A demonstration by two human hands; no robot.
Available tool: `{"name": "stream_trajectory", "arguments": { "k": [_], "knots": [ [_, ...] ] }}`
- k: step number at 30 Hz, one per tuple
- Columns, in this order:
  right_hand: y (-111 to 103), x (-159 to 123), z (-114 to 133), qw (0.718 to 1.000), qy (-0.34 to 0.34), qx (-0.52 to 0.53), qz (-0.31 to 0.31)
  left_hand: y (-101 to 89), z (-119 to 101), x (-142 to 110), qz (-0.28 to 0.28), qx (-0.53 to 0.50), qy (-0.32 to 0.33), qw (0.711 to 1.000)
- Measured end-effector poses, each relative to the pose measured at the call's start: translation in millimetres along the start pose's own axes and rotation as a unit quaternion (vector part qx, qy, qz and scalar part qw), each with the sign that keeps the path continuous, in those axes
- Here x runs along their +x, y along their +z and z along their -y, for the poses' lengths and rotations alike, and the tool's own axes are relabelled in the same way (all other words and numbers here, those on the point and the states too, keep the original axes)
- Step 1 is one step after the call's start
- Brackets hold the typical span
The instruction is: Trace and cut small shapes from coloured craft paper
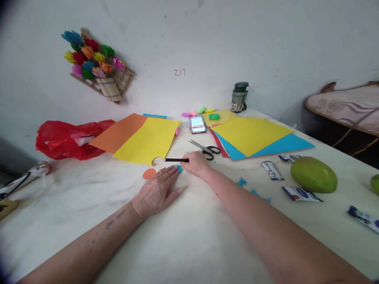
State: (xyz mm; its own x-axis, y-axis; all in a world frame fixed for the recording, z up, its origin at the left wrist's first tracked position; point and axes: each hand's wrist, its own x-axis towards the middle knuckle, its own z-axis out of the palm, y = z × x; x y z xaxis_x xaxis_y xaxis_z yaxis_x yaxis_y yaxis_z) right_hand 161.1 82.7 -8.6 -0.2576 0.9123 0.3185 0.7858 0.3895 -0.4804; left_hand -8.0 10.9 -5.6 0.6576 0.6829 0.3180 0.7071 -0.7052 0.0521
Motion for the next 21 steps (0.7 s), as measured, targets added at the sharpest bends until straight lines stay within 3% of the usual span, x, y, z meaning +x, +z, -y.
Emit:
{"name": "stream_trajectory", "arguments": {
  "k": [21],
  "knots": [
    [0.2, -1.0, 2.0, 1.000, 0.011, -0.008, -0.004, -1.7, -0.7, 0.2, -0.006, -0.003, -0.001, 1.000]
  ]
}}
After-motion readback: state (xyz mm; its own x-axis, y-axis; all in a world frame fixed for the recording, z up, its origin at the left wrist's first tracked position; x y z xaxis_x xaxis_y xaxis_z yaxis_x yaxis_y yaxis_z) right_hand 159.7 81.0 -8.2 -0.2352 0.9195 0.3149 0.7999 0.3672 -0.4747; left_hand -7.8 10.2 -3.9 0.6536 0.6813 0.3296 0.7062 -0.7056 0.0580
